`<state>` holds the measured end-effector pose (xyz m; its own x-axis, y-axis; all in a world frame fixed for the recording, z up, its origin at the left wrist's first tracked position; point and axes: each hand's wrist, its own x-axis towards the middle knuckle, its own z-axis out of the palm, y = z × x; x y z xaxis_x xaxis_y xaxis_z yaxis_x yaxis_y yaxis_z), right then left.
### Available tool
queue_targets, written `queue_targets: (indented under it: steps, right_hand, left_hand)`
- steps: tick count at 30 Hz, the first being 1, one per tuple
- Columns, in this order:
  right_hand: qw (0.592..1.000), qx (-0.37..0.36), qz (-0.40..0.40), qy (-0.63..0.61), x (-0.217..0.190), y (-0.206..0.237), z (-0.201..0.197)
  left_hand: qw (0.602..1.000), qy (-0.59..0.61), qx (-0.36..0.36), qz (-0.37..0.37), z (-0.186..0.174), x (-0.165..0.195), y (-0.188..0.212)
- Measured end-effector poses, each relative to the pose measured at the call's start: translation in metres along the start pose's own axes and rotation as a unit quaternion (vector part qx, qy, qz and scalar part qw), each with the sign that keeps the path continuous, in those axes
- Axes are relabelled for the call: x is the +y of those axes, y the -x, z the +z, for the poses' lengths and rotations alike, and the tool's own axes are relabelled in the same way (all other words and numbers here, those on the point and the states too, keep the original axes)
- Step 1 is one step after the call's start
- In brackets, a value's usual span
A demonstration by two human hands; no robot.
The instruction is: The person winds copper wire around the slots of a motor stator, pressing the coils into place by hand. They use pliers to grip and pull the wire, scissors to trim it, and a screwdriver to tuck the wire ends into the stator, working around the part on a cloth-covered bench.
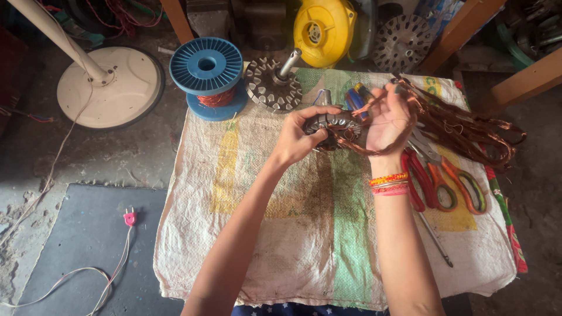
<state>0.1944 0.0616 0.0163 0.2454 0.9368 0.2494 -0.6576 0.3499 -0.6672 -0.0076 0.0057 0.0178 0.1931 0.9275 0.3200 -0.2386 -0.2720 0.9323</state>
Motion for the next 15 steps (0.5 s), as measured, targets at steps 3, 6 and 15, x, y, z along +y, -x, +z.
queue_targets:
  steps: [3, 6, 15]
  right_hand:
    - [0.984, -0.122, 0.013, 0.131, -0.008, 0.007, 0.012]
    - [0.905, -0.339, 0.022, 0.256, -0.017, 0.008, 0.02]
    - [0.884, -0.327, 0.079, 0.323, -0.012, 0.004, 0.006]
  left_hand:
    - [0.999, 0.029, 0.008, -0.02, -0.004, -0.001, 0.003]
    - [1.0, 0.009, 0.013, -0.007, -0.005, -0.001, 0.003]
    - [0.998, -0.021, 0.022, 0.059, -0.006, 0.003, 0.002]
